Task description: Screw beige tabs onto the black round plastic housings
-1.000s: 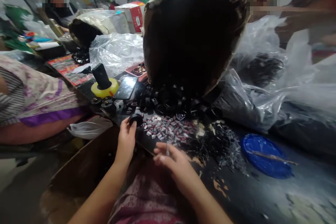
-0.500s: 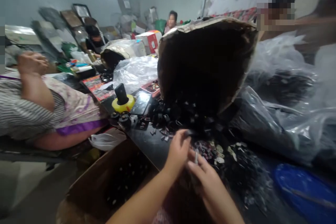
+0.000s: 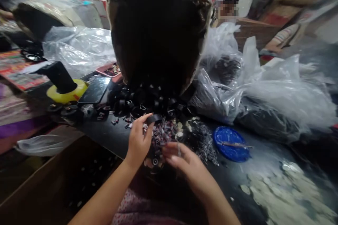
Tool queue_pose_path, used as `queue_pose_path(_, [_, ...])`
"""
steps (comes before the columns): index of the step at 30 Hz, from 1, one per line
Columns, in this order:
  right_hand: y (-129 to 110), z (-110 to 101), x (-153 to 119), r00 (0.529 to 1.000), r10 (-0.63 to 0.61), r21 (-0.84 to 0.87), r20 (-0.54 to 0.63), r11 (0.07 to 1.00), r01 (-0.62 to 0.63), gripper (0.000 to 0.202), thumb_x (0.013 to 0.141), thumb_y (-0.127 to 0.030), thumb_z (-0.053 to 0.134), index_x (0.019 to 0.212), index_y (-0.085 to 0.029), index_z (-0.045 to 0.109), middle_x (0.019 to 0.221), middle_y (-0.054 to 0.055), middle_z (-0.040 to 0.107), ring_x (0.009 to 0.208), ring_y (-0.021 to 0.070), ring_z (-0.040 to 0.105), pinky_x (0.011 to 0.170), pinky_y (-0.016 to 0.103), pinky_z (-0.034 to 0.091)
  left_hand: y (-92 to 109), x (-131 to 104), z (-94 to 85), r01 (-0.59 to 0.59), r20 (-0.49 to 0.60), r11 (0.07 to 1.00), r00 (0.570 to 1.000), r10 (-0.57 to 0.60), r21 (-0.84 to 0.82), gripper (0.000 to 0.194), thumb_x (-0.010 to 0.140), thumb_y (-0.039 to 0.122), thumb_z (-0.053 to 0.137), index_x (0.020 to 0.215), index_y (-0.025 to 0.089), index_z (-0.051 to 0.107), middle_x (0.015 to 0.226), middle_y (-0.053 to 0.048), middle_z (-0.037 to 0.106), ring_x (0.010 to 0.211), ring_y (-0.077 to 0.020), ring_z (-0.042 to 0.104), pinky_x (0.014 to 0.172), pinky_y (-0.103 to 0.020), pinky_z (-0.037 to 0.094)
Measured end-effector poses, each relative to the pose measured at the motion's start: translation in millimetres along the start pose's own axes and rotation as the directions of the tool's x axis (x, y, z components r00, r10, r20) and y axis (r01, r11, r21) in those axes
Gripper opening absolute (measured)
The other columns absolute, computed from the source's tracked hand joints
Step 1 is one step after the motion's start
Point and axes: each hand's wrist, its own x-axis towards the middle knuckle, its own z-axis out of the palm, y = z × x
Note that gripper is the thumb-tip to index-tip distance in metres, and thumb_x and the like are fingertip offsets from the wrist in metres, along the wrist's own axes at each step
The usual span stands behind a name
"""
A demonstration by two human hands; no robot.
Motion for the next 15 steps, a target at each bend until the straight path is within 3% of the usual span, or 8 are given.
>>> queue_pose_path(4, [-0.1,-0.7,2.8,1.0,0.005,-0.08,-0.021,0.997,-0.006,0.032,0.081,-0.032,0.066,0.112,-0.022,0.062,0.125,0.008,0.063,0.118,0.0236,0.058,0.104,0.041,0.041,5.4,-27.8,-25.7,0.186,-0.022,0.979,0.982,-0.189,-0.082,0.028,0.089,0.036,0.055,0.116,0.027,0.054,0.118,-0.004,0.061,0.115,-0.024,0.054,0.104,-0.04,0.036])
queue_pose_path(6, [-5.0,0.8,8.3,0.999,-0.019,-0.136,-0.043,0.991,0.013,0.032,0.083,-0.032,0.062,0.113,-0.022,0.06,0.118,0.008,0.066,0.111,0.0224,0.063,0.099,0.04,0.045,5.3,-42.5,-35.0,0.315,0.05,0.94,0.949,-0.311,-0.133,0.03,0.089,0.039,0.054,0.116,0.027,0.054,0.113,-0.004,0.062,0.107,-0.0238,0.059,0.097,-0.039,0.042])
queue_pose_path(8, [-12.0,3.0,16.5,0.994,-0.078,-0.338,-0.072,0.94,0.05,0.03,0.085,-0.032,0.057,0.112,-0.021,0.06,0.102,0.006,0.07,0.093,0.0212,0.069,0.087,0.037,0.051,3.8,-53.3,-39.8,0.433,0.156,0.884,0.899,-0.409,-0.176,0.03,0.088,0.041,0.055,0.114,0.026,0.055,0.109,-0.004,0.063,0.1,-0.0239,0.062,0.091,-0.039,0.046])
queue_pose_path(9, [-15.4,4.3,20.9,0.987,-0.135,-0.48,-0.084,0.874,0.079,0.028,0.085,-0.031,0.055,0.111,-0.021,0.061,0.096,0.006,0.07,0.086,0.0213,0.069,0.082,0.037,0.052,4.0,-57.1,-40.8,0.477,0.203,0.857,0.874,-0.441,-0.192,0.03,0.087,0.041,0.056,0.113,0.025,0.056,0.108,-0.004,0.064,0.099,-0.0239,0.062,0.09,-0.038,0.047])
queue_pose_path(11, [-20.0,6.2,28.0,0.96,-0.273,-0.751,-0.061,0.646,0.136,0.026,0.085,-0.029,0.051,0.107,-0.022,0.064,0.095,0.007,0.071,0.085,0.0237,0.068,0.08,0.037,0.051,9.0,-62.4,-40.9,0.531,0.26,0.818,0.84,-0.476,-0.22,0.028,0.087,0.038,0.056,0.111,0.025,0.057,0.108,-0.004,0.065,0.102,-0.0234,0.06,0.093,-0.038,0.045])
queue_pose_path(13, [-19.4,5.1,32.7,0.928,-0.373,-0.893,0.028,0.408,0.191,0.027,0.086,-0.028,0.049,0.105,-0.022,0.067,0.104,0.009,0.072,0.094,0.0273,0.067,0.083,0.04,0.05,19.2,-66.1,-39.3,0.553,0.277,0.796,0.827,-0.488,-0.248,0.026,0.086,0.033,0.057,0.111,0.024,0.059,0.109,-0.004,0.065,0.107,-0.023,0.058,0.097,-0.037,0.041])
queue_pose_path(15, [-11.9,-0.3,41.2,0.887,-0.448,-0.948,0.116,0.216,0.233,0.021,0.084,-0.032,0.053,0.094,-0.024,0.07,0.094,0.008,0.073,0.082,0.0275,0.068,0.073,0.039,0.052,27.6,-67.6,-35.5,0.562,0.286,0.778,0.823,-0.491,-0.281,0.025,0.082,0.032,0.06,0.104,0.021,0.062,0.101,-0.004,0.068,0.101,-0.0245,0.061,0.093,-0.039,0.045])
